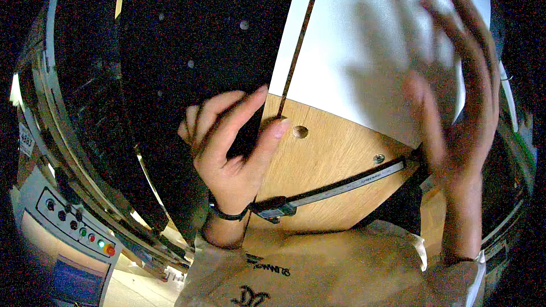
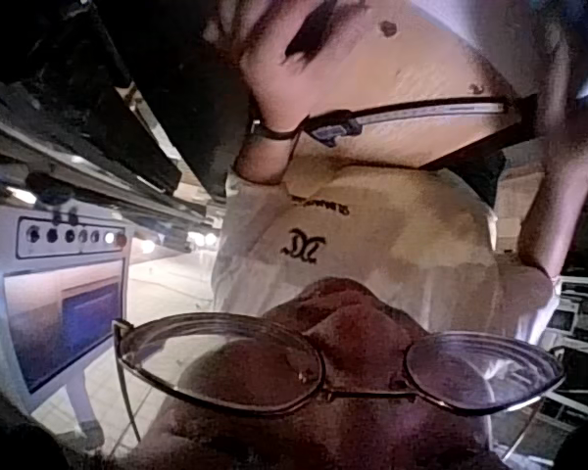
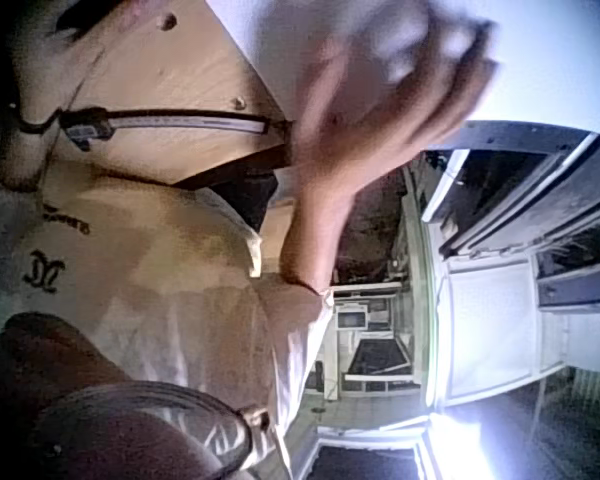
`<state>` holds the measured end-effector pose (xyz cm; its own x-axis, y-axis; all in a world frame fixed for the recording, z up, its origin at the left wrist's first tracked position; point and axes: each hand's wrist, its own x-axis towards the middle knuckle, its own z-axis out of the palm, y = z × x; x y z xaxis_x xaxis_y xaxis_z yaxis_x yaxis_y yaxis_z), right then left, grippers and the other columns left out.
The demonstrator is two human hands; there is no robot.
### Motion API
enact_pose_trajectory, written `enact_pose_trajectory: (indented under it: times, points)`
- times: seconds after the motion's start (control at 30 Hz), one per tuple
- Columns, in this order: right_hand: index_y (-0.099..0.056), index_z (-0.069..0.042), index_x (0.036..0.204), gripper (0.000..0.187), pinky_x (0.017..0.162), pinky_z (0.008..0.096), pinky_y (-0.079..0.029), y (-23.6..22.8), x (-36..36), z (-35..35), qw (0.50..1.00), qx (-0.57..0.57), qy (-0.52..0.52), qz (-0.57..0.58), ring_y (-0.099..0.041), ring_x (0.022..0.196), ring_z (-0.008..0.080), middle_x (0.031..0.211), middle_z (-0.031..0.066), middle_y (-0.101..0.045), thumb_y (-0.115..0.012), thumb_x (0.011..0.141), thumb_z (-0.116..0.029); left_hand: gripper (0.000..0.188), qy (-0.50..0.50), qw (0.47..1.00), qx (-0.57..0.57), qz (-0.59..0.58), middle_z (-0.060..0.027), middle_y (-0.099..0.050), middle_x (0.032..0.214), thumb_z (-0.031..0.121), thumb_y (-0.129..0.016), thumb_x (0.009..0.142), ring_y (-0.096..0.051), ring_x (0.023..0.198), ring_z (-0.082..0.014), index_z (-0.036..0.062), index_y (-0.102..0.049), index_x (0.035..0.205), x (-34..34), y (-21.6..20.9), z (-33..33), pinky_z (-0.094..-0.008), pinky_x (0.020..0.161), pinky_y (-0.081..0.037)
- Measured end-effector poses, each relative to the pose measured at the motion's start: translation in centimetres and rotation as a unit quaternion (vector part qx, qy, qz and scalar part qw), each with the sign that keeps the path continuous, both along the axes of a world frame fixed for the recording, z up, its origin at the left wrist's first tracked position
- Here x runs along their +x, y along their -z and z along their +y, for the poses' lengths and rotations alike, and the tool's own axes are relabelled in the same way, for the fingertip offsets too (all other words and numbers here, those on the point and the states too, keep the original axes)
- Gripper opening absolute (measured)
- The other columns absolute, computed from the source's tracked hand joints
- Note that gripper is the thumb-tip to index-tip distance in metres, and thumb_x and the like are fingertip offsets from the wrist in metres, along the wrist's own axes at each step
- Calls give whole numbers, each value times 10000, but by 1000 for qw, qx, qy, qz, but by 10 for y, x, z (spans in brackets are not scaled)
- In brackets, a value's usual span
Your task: The person measures the width and depth of a wooden panel using a digital caliper while another panel rests on the workbench.
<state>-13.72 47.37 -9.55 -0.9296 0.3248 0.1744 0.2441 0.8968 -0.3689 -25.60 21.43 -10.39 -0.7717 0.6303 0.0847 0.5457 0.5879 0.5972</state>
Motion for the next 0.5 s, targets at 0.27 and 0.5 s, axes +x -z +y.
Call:
enact_pose_trajectory:
  times: [0.27, 0.5]
  points:
    - [-450, -227, 1490, 548, 1209, 536, -128, 11, -28, 24, 970, 212, -87, -83, -246, 1495, 266, 1590, 46, -342, -477, 981, -429, 428, 5, 1000, -4, -3, -3, -673, 984, 208, -879, 674, -548, 848, -212, 130, -763, 1079, 0, 1, 0, -344, 786, -382]
    - [-474, -186, 1477, 632, 1195, 526, -158, -5, -38, 8, 971, 188, -99, -109, -276, 1482, 298, 1575, 98, -365, -509, 938, -513, 427, 0, 1000, -10, -13, -10, -673, 982, 184, -884, 665, -557, 856, -214, 118, -764, 1069, 0, -3, 0, -348, 796, -387]
